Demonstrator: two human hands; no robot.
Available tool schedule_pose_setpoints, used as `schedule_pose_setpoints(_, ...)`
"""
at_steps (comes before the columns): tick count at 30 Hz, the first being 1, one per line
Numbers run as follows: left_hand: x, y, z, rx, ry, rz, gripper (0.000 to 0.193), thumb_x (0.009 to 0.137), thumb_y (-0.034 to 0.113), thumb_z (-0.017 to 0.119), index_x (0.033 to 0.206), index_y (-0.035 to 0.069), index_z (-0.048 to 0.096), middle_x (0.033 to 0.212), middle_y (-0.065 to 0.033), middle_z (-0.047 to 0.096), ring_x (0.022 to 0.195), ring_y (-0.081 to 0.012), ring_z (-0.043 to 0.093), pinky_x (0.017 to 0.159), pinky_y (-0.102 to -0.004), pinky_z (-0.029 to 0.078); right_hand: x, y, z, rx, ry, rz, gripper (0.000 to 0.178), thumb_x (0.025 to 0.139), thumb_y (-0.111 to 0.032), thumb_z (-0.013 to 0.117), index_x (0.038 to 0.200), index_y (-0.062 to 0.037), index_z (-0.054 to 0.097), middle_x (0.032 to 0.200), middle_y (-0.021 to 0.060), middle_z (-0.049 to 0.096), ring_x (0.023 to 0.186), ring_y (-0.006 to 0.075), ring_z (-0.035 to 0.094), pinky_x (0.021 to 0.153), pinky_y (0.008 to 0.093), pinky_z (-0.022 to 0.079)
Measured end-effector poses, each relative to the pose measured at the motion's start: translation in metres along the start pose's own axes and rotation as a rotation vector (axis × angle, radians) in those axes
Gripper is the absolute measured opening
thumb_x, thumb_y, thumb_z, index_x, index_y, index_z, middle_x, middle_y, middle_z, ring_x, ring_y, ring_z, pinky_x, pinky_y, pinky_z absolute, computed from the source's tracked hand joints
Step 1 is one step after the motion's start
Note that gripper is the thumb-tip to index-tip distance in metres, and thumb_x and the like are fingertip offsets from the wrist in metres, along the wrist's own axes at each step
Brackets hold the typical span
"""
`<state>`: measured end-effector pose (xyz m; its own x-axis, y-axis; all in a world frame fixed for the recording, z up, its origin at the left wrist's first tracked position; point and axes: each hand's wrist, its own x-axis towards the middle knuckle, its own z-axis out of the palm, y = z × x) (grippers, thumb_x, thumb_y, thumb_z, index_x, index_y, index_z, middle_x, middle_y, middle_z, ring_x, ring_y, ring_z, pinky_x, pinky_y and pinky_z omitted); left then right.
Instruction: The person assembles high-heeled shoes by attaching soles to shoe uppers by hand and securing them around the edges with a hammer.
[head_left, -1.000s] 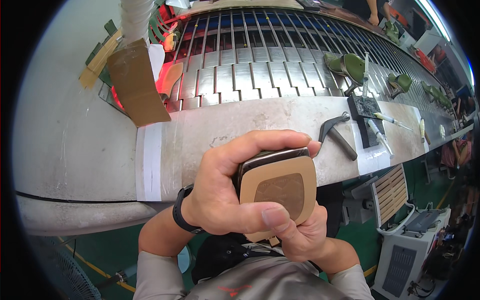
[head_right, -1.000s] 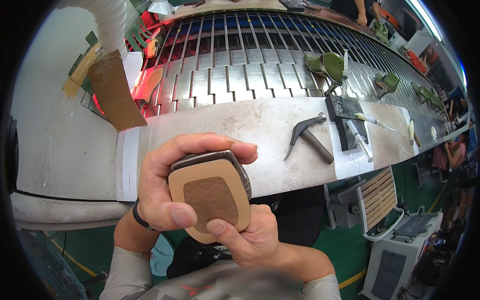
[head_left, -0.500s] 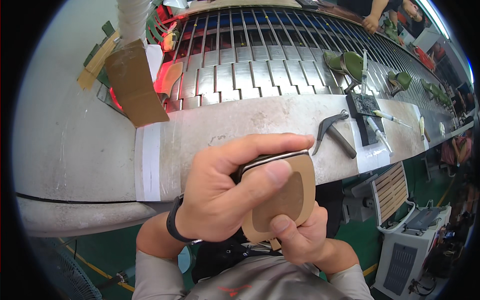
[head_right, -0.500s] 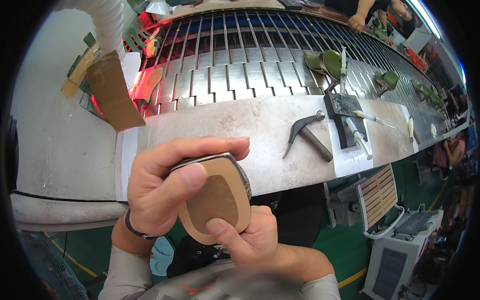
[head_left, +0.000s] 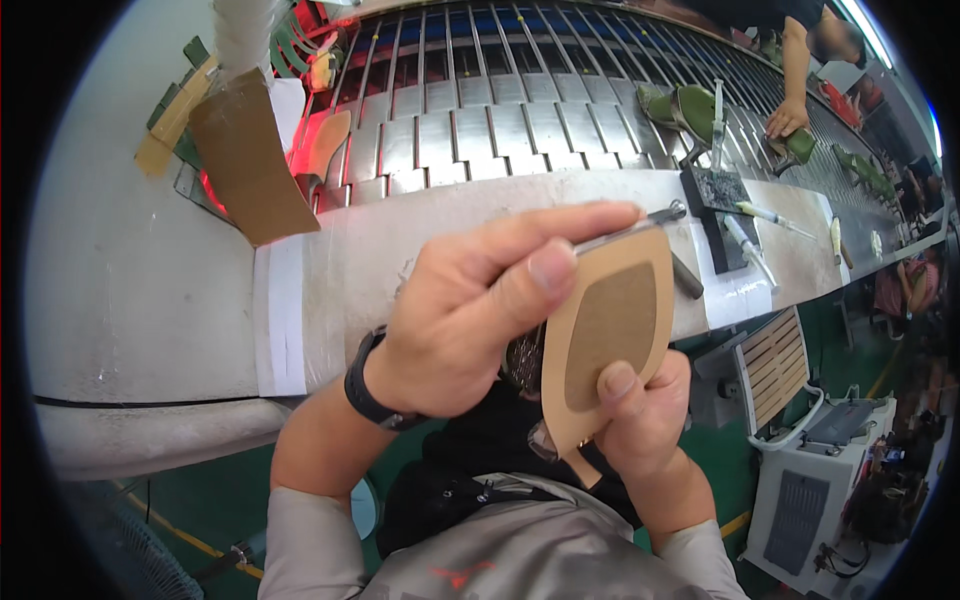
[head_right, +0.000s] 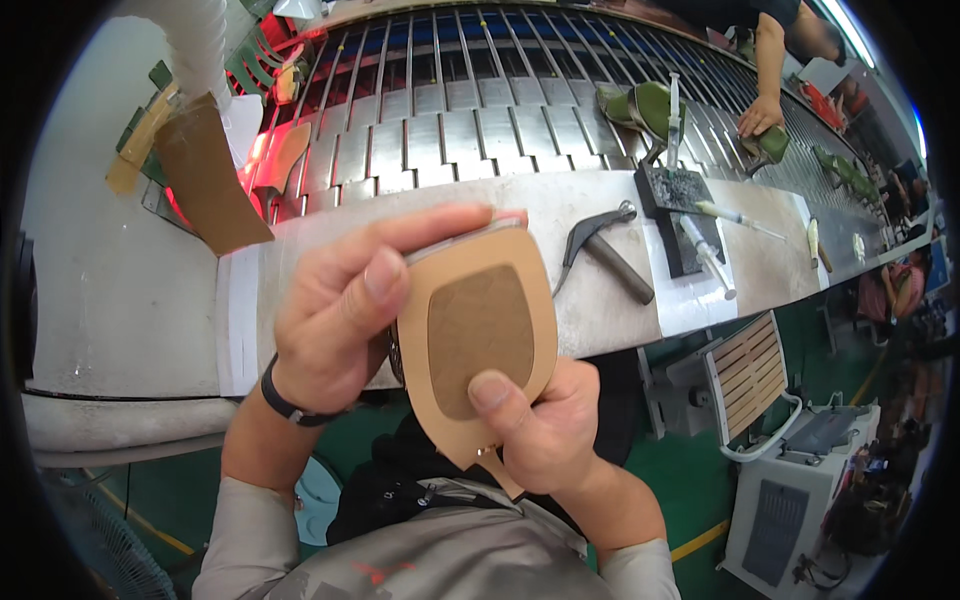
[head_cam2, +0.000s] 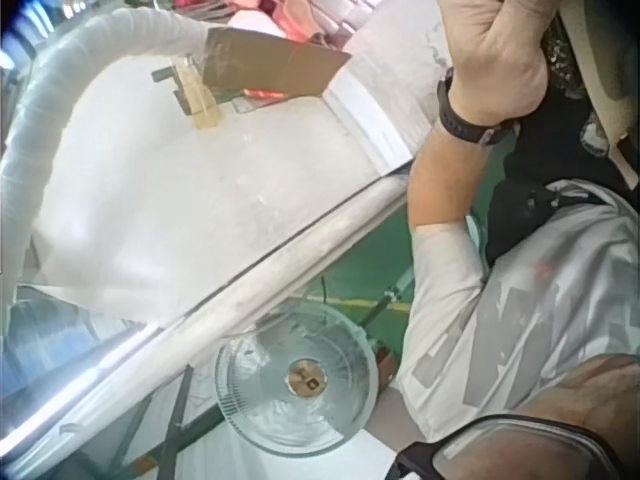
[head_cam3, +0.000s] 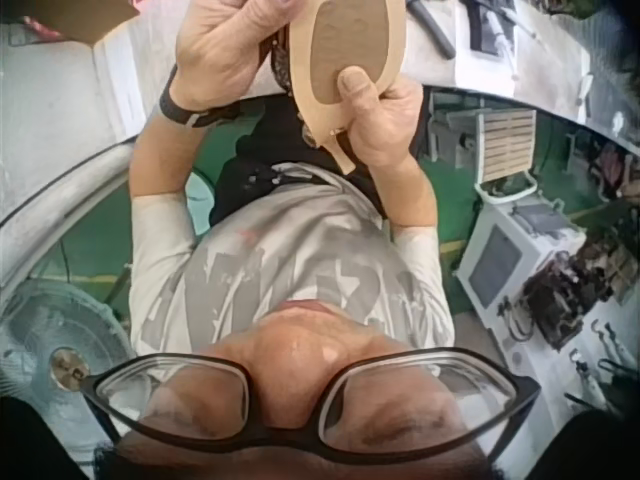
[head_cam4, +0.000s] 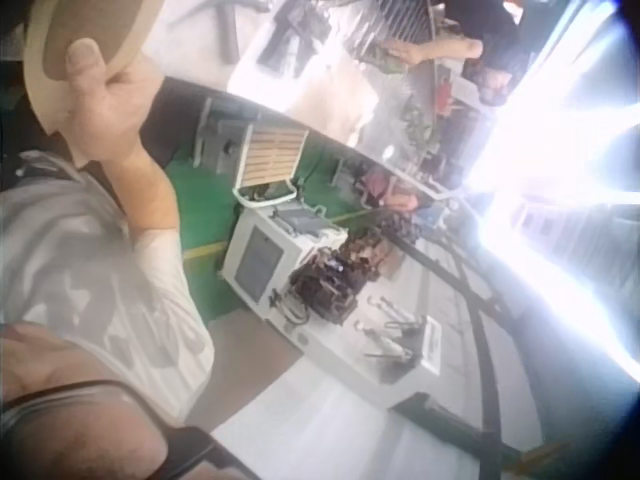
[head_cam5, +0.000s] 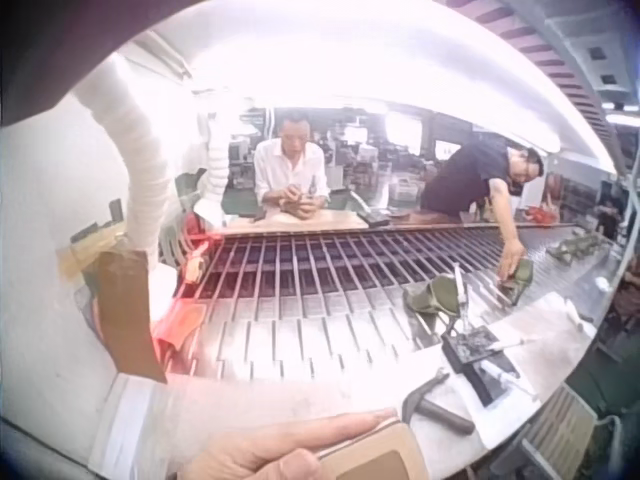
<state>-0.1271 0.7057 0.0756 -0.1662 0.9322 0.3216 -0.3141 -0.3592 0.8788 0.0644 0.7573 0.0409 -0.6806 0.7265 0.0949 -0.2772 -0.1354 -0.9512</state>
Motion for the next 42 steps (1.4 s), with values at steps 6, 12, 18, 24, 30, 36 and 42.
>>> schedule_pose_setpoints(6, 0.026, -0.008, -0.015, 0.070, -0.103, -0.003, 0.061, 0.113, 0.035, 0.053, 0.152, -0.011, 0.048, 0.143, -0.0180, 0.065, 0.129, -0.0200, 0.065, 0.110, -0.0325, 0.050, 0.024, 0.000, -0.018, 0.089, 0.006, -0.048, 0.030, 0.104, -0.019, 0.069, 0.118, 0.0078, 0.068, 0.104, 0.0105, 0.076, 0.088, 0.0104, 0.070, 0.075, 0.0255, 0.055)
schedule_pose_setpoints(12, 0.029, -0.005, -0.025, 0.294, -0.148, 0.042, 0.065, 0.109, 0.032, 0.063, 0.154, -0.011, 0.046, 0.147, -0.0168, 0.062, 0.133, -0.0209, 0.062, 0.114, -0.0345, 0.047, 0.031, 0.001, -0.020, 0.048, 0.021, -0.035, 0.033, 0.105, -0.021, 0.066, 0.120, 0.0083, 0.065, 0.103, 0.0142, 0.075, 0.080, 0.0148, 0.072, 0.067, 0.0274, 0.060)
schedule_pose_setpoints(18, 0.020, 0.006, -0.016, 0.107, -0.129, -0.022, 0.075, 0.094, 0.015, 0.076, 0.156, -0.011, 0.043, 0.153, -0.0192, 0.056, 0.138, -0.0253, 0.059, 0.117, -0.0404, 0.045, 0.028, -0.008, -0.011, 0.033, 0.041, -0.067, 0.028, 0.105, -0.018, 0.068, 0.118, 0.0074, 0.066, 0.101, 0.0092, 0.075, 0.084, 0.0078, 0.067, 0.072, 0.0238, 0.054)
schedule_pose_setpoints(24, -0.022, 0.011, -0.002, 0.080, 0.117, 0.011, 0.052, 0.102, 0.029, 0.059, 0.137, -0.010, 0.057, 0.143, -0.0349, 0.060, 0.135, -0.0450, 0.060, 0.116, -0.0555, 0.048, -0.001, 0.012, 0.000, -0.003, 0.108, -0.269, 0.024, 0.103, -0.014, 0.072, 0.108, 0.0035, 0.055, 0.083, 0.0055, 0.068, 0.072, 0.0031, 0.060, 0.062, 0.0200, 0.047)
schedule_pose_setpoints(30, -0.056, 0.029, 0.003, 0.242, 0.179, 0.044, 0.043, 0.104, 0.022, 0.056, 0.134, -0.008, 0.059, 0.130, -0.0344, 0.067, 0.124, -0.0456, 0.067, 0.105, -0.0555, 0.056, -0.018, 0.028, 0.007, -0.450, -0.011, -0.518, 0.028, 0.094, -0.014, 0.083, 0.103, -0.0013, 0.060, 0.075, 0.0046, 0.070, 0.054, 0.0045, 0.055, 0.048, 0.0224, 0.045)
schedule_pose_setpoints(36, -0.066, 0.040, -0.001, 0.175, 0.255, 0.076, 0.029, 0.101, 0.003, 0.065, 0.127, -0.009, 0.065, 0.123, -0.0261, 0.074, 0.116, -0.0287, 0.073, 0.102, -0.0409, 0.058, -0.009, 0.021, 0.030, -0.336, -0.074, -0.504, 0.026, 0.088, -0.008, 0.086, 0.099, -0.0018, 0.063, 0.071, 0.0081, 0.070, 0.054, 0.0155, 0.066, 0.048, 0.0274, 0.051)
schedule_pose_setpoints(42, -0.065, 0.049, -0.001, 0.429, 0.362, 0.040, 0.017, 0.100, 0.012, 0.069, 0.107, 0.000, 0.059, 0.104, -0.0212, 0.072, 0.104, -0.0353, 0.075, 0.099, -0.0527, 0.060, -0.005, 0.018, 0.039, -0.416, -0.111, -0.518, 0.026, 0.089, -0.009, 0.086, 0.098, -0.0012, 0.062, 0.072, 0.0070, 0.069, 0.055, 0.0128, 0.066, 0.050, 0.0256, 0.050)
